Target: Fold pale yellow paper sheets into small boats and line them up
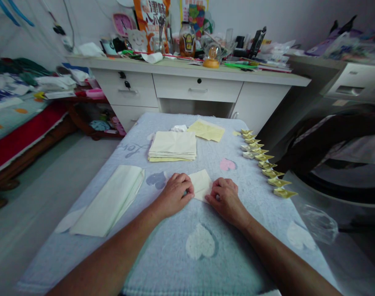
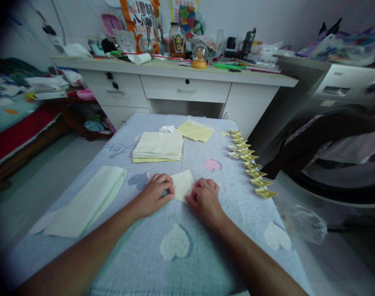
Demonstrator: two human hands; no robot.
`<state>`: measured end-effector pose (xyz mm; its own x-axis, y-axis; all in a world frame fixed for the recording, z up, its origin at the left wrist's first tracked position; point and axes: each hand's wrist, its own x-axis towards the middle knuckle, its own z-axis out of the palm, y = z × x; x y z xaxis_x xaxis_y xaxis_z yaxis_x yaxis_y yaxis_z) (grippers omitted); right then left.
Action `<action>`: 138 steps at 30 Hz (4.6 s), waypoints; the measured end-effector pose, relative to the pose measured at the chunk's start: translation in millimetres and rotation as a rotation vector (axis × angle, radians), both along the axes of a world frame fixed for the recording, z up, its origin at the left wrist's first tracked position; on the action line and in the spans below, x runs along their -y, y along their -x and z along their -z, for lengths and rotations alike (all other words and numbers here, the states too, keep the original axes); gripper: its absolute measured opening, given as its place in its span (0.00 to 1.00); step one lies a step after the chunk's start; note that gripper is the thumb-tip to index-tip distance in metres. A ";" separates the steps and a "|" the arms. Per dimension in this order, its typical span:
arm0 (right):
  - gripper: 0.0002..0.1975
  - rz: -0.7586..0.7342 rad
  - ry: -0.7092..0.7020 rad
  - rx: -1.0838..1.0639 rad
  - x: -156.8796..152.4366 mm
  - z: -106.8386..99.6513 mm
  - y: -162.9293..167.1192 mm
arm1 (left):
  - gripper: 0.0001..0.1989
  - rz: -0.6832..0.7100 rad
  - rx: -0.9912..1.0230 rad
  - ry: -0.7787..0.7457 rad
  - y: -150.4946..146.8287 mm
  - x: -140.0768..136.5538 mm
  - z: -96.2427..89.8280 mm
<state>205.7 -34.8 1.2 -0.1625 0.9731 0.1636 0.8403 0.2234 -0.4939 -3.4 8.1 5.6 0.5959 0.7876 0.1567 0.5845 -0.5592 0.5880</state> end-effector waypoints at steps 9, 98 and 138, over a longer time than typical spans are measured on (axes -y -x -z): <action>0.10 0.012 0.022 0.013 -0.7 -1.8 0.6 | 0.02 0.020 0.024 0.050 3.9 -3.4 -2.0; 0.40 0.096 0.246 0.037 -38.9 -11.5 4.8 | 0.44 -0.147 0.186 -0.084 -3.9 1.1 15.5; 0.17 -0.016 0.168 -0.711 -31.8 0.9 3.0 | 0.16 -0.144 0.329 0.323 -4.0 3.3 -1.4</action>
